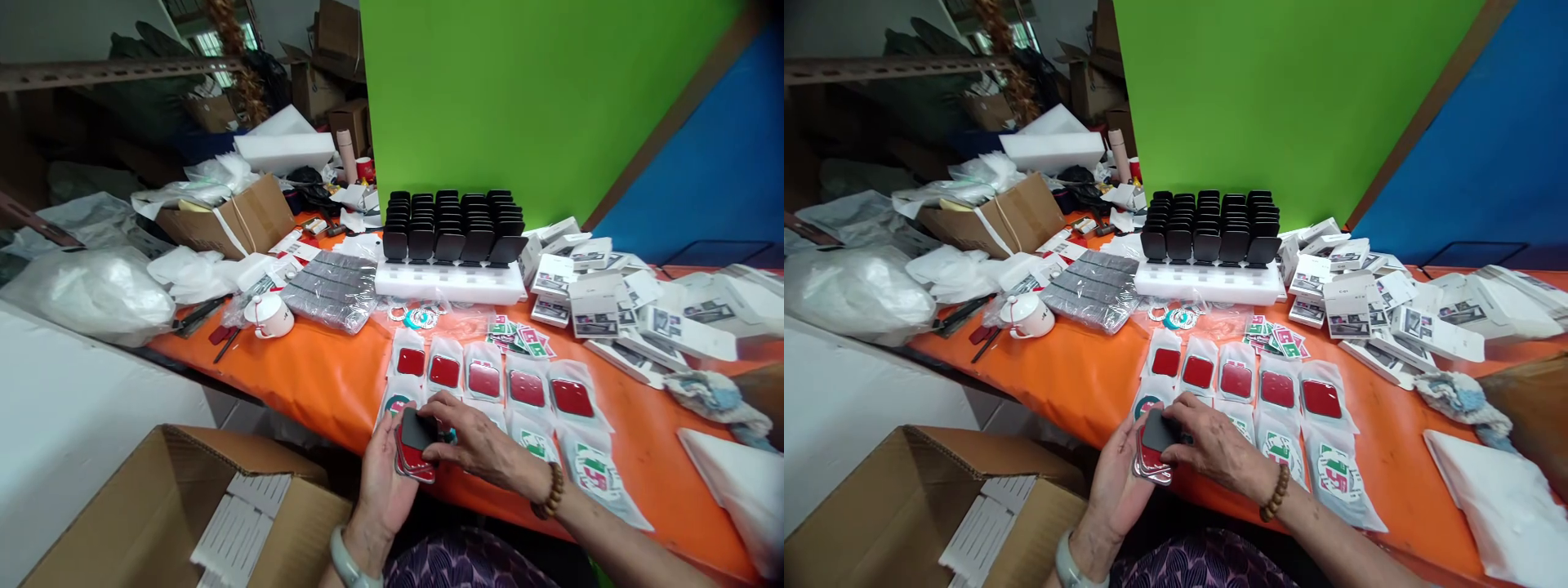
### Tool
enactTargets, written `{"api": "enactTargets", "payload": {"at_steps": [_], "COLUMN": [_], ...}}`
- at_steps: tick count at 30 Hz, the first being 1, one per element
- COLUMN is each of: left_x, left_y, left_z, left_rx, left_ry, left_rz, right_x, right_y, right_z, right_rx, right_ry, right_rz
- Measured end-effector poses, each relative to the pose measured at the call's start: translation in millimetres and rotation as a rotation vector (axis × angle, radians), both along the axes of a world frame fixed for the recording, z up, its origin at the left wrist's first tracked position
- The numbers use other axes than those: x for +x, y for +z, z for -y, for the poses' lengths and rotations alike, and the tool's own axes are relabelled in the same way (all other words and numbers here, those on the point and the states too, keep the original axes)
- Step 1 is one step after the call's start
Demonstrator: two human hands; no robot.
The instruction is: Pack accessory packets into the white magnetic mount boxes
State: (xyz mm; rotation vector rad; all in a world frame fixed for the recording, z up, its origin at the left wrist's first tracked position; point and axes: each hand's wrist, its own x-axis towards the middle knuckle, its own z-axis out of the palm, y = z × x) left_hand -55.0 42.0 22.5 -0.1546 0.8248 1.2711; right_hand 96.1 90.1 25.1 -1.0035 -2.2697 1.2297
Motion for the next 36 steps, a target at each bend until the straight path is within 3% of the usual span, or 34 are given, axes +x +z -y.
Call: {"api": "enactTargets", "payload": {"at_steps": [7,12,17,21,25,29,36], "left_x": [-6,-17,-27,-34,-37,-34,-29], "left_y": [-16.5,-19.7,-18.5,-21.1,-29.4,-36.1,-41.6], "left_z": [25,37,46,55,62,59,44], "left_rx": [-0.004,0.021,0.018,-0.019,-0.020,-0.024,-0.018], "left_ry": [-0.043,-0.022,-0.038,-0.080,-0.102,-0.059,-0.038], "left_rz": [-0.143,-0.230,-0.236,-0.247,-0.273,-0.275,-0.309], "right_x": [-1,-13,-23,-33,-44,-49,-50], "right_y": [-9.5,-14.7,-28.5,-36.5,-47.2,-55.2,-54.2], "right_z": [13,13,0,-18,-33,-41,-41], "right_rx": [0.073,0.129,0.169,0.107,0.026,0.016,0.085], "right_ry": [0.084,0.164,0.069,-0.077,-0.181,-0.181,-0.166], "right_rz": [0.038,-0.006,-0.014,-0.060,0.032,0.077,0.124]}}
